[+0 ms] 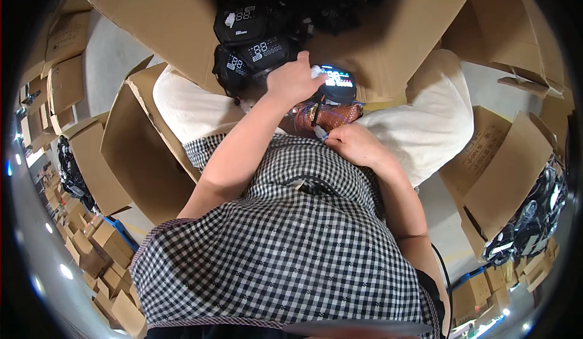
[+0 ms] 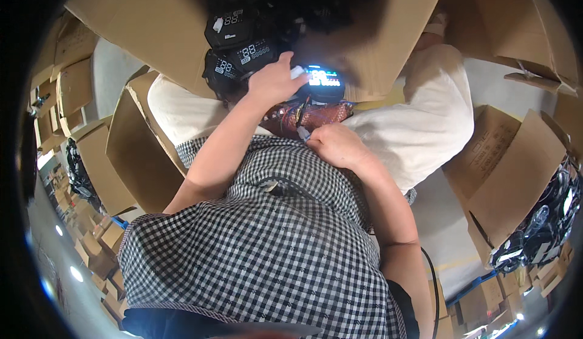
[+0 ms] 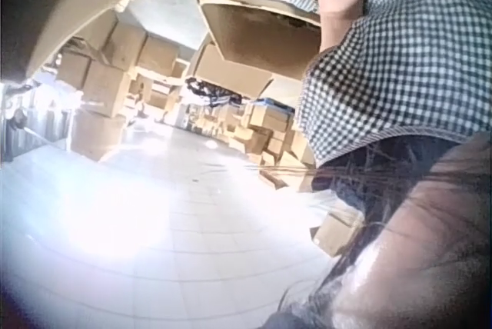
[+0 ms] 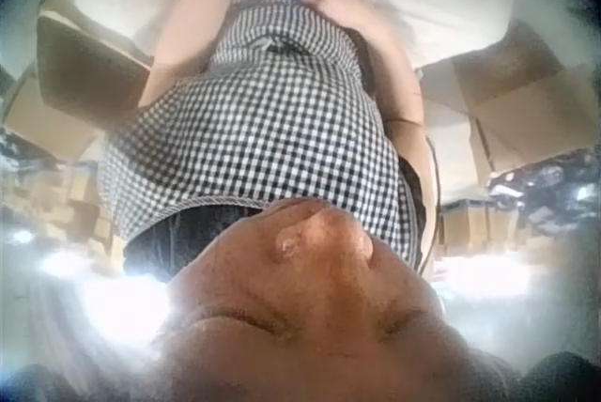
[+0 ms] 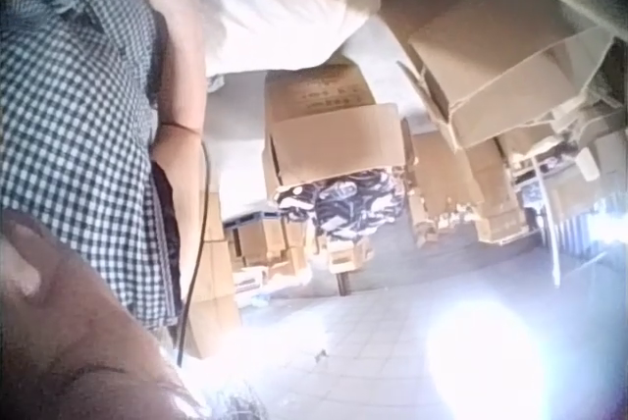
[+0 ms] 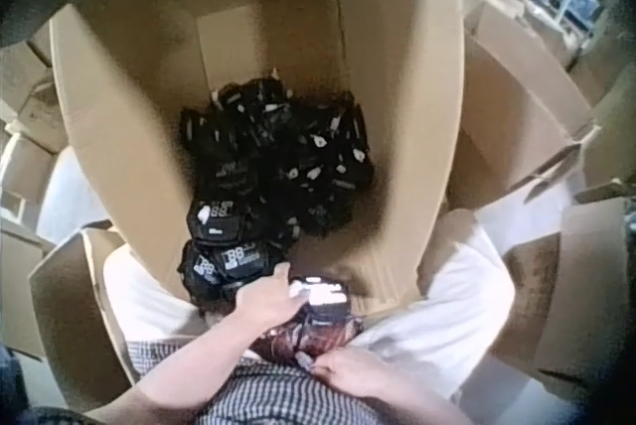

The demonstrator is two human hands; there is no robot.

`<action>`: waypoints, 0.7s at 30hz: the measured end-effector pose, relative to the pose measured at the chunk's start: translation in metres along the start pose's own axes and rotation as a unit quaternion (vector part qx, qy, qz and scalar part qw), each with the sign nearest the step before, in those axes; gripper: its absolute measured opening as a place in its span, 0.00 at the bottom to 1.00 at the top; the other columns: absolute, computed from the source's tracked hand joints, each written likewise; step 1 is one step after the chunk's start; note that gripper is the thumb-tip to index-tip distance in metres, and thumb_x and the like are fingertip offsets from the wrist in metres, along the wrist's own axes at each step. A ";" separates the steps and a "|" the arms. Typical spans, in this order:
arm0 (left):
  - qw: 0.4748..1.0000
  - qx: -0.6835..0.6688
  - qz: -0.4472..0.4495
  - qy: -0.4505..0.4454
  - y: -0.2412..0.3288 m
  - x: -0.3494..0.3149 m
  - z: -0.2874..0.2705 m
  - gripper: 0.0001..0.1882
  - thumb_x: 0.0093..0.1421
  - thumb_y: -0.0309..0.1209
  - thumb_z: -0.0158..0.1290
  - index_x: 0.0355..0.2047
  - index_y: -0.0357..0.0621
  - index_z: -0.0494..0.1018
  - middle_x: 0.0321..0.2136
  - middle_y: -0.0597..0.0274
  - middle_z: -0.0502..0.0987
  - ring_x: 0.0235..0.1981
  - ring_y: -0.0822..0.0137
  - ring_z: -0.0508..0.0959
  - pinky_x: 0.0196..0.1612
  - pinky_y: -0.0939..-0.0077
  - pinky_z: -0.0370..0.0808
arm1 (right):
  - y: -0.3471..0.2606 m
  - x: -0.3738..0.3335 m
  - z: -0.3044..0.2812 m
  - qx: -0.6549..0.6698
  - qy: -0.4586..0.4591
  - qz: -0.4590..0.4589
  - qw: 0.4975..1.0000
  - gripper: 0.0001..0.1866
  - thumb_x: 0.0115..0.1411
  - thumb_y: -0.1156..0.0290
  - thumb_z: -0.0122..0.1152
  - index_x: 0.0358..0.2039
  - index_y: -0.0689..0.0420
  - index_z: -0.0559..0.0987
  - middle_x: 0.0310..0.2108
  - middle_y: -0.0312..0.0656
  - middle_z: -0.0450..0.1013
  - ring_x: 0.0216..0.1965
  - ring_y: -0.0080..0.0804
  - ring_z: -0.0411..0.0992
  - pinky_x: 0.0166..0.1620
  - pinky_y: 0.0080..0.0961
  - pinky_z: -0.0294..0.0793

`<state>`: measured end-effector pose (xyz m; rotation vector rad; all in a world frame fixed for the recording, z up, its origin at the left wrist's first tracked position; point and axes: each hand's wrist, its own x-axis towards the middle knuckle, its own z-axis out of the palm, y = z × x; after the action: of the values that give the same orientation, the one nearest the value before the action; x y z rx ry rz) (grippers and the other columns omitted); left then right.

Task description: The person inspects electronic display units by hand, checking their wire harnesses and connectors.

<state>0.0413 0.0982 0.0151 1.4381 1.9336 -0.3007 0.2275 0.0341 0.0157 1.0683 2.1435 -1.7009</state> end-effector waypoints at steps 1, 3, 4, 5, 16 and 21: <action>1.000 -0.011 -0.024 -0.011 0.004 0.008 0.003 0.37 0.49 0.51 0.58 0.57 0.51 0.64 0.42 0.54 0.79 0.43 0.54 0.79 0.46 0.62 0.74 | 0.002 0.002 0.003 -0.006 0.020 -0.001 1.000 0.14 0.56 0.62 0.50 0.26 0.58 0.79 0.29 0.51 0.76 0.35 0.51 0.74 0.38 0.45 0.72; 0.999 -0.048 0.007 0.002 0.001 0.020 0.014 0.38 0.47 0.50 0.60 0.57 0.51 0.65 0.43 0.54 0.78 0.43 0.55 0.79 0.46 0.64 0.74 | 0.000 0.003 0.005 -0.016 0.039 -0.003 0.999 0.14 0.56 0.62 0.50 0.26 0.59 0.79 0.29 0.51 0.75 0.35 0.51 0.74 0.38 0.46 0.72; 0.996 -0.082 0.036 0.011 -0.001 0.024 0.015 0.40 0.45 0.49 0.62 0.58 0.51 0.65 0.44 0.54 0.78 0.43 0.57 0.79 0.46 0.65 0.74 | -0.003 0.004 0.006 -0.047 0.058 0.010 0.997 0.14 0.56 0.62 0.50 0.25 0.59 0.79 0.28 0.51 0.75 0.34 0.51 0.74 0.37 0.46 0.73; 0.987 -0.157 0.029 0.001 -0.003 0.027 0.013 0.40 0.42 0.46 0.65 0.56 0.48 0.67 0.46 0.54 0.77 0.45 0.60 0.78 0.46 0.69 0.74 | -0.004 0.004 0.007 -0.078 0.077 0.022 0.994 0.14 0.56 0.63 0.50 0.25 0.59 0.79 0.28 0.51 0.75 0.33 0.51 0.74 0.36 0.46 0.73; 0.519 -0.734 0.091 0.429 -0.177 -0.089 -0.132 0.10 0.63 0.35 0.48 0.35 0.40 0.71 0.20 0.62 0.71 0.15 0.76 0.70 0.17 0.86 0.65 | 0.036 -0.103 -0.074 -0.163 0.336 0.270 0.887 0.11 0.59 0.65 0.51 0.31 0.57 0.79 0.29 0.53 0.75 0.33 0.56 0.73 0.35 0.46 0.72; 0.459 -0.598 0.157 0.638 -0.296 -0.191 -0.141 0.12 0.58 0.29 0.52 0.43 0.42 0.71 0.27 0.65 0.72 0.16 0.81 0.62 0.22 0.86 0.64 | 0.040 -0.127 -0.115 -0.213 0.493 0.357 0.764 0.15 0.63 0.60 0.50 0.37 0.57 0.80 0.30 0.56 0.75 0.34 0.56 0.73 0.37 0.44 0.72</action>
<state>-0.2562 -0.0712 0.1782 0.7277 1.6831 2.4663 0.3748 0.0896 0.0930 2.5022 1.8781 -0.2210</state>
